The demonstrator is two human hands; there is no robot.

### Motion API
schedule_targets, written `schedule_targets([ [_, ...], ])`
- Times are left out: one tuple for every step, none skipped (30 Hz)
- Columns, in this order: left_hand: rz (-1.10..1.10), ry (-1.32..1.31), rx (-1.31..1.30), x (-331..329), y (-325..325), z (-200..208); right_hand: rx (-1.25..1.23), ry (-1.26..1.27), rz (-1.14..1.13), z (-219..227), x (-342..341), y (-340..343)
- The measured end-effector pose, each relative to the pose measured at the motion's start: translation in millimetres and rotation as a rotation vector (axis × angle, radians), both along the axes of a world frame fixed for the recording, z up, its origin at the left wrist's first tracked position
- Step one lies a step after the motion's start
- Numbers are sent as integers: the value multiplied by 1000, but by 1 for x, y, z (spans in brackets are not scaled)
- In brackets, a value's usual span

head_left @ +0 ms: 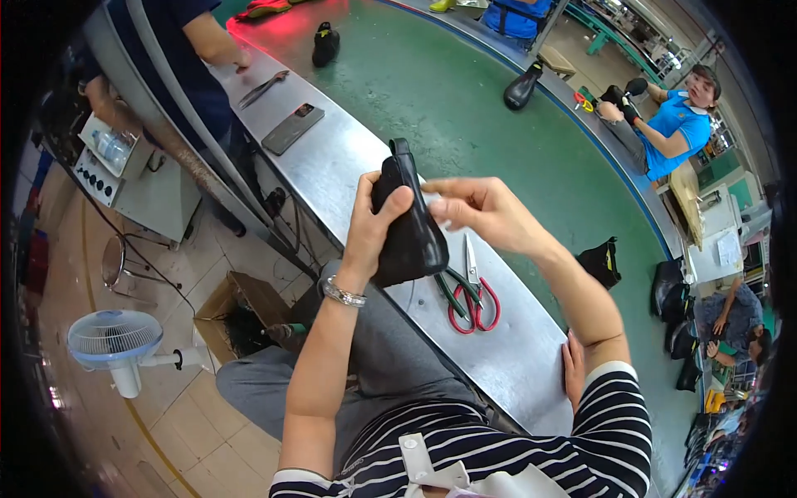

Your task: Assembling and finishing shoe components at a factory workbench including trimming and measuring.

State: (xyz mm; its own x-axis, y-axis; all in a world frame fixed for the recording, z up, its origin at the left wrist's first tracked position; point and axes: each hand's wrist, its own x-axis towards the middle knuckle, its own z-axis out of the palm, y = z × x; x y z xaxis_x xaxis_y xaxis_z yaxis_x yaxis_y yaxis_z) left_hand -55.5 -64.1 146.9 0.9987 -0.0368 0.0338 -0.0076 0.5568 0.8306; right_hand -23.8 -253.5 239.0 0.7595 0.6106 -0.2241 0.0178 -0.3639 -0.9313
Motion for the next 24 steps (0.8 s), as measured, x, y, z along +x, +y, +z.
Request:
schedule_targets([
  [-4, -17, -1, 1, 4, -5, 4, -1, -3, -5, 0, 4],
  [-10, -21, 4, 2, 3, -2, 136, -221, -114, -16, 1, 8],
  [-22, -28, 7, 1, 2, 1, 262, -449, -227, -26, 2, 13],
  [-4, -50, 54, 0, 4, 0, 276, -439, -169, -34, 7, 20],
  [4, -59, 95, 1, 7, -7, 281, -435, -122, -41, 11, 26],
  [1, -56, 72, -2, 9, -5, 376, -340, -122, -48, 11, 36],
  [4, -57, 76, -3, 14, -8, 471, -253, -123, -54, 8, 44],
  [-30, -16, 24, -10, 15, -2, 505, -250, -168, -62, 8, 49],
  [42, 3, 25, -18, 20, -2, 553, -238, -188, -66, 7, 59],
  [90, 33, 99, -21, 21, 3, 554, -260, -207, -64, 4, 59],
  [148, 16, 229, -24, 24, 1, 557, -278, -222, -63, 2, 57],
  [196, -70, 384, -33, 25, -2, 530, -294, -265, -63, 1, 55],
  [156, -100, 485, -42, 28, 4, 497, -328, -306, -62, 0, 52],
  [54, -113, 448, -51, 30, 9, 505, -398, -338, -63, 2, 52],
  [-43, -120, 412, -58, 29, 14, 514, -463, -368, -67, 4, 53],
  [-33, -105, 420, -66, 30, 21, 522, -447, -359, -67, 2, 59],
  [-36, -33, 411, -72, 29, 30, 534, -360, -352, -63, -2, 68],
  [-35, 44, 401, -76, 28, 34, 545, -267, -341, -61, -4, 77],
  [-30, 37, 363, -77, 30, 37, 599, -295, -366, -57, -6, 86],
  [-54, 43, 360, -75, 33, 33, 566, -263, -385, -53, -6, 84],
  [-65, 45, 369, -76, 32, 40, 552, -340, -379, -50, -4, 83],
  [-98, 46, 371, -75, 33, 40, 627, -279, -364, -51, -3, 81],
  [-119, 0, 336, -76, 34, 42, 580, -237, -356, -41, -8, 79],
  [-147, -1, 313, -76, 32, 43, 512, -330, -340, -46, -3, 71],
])
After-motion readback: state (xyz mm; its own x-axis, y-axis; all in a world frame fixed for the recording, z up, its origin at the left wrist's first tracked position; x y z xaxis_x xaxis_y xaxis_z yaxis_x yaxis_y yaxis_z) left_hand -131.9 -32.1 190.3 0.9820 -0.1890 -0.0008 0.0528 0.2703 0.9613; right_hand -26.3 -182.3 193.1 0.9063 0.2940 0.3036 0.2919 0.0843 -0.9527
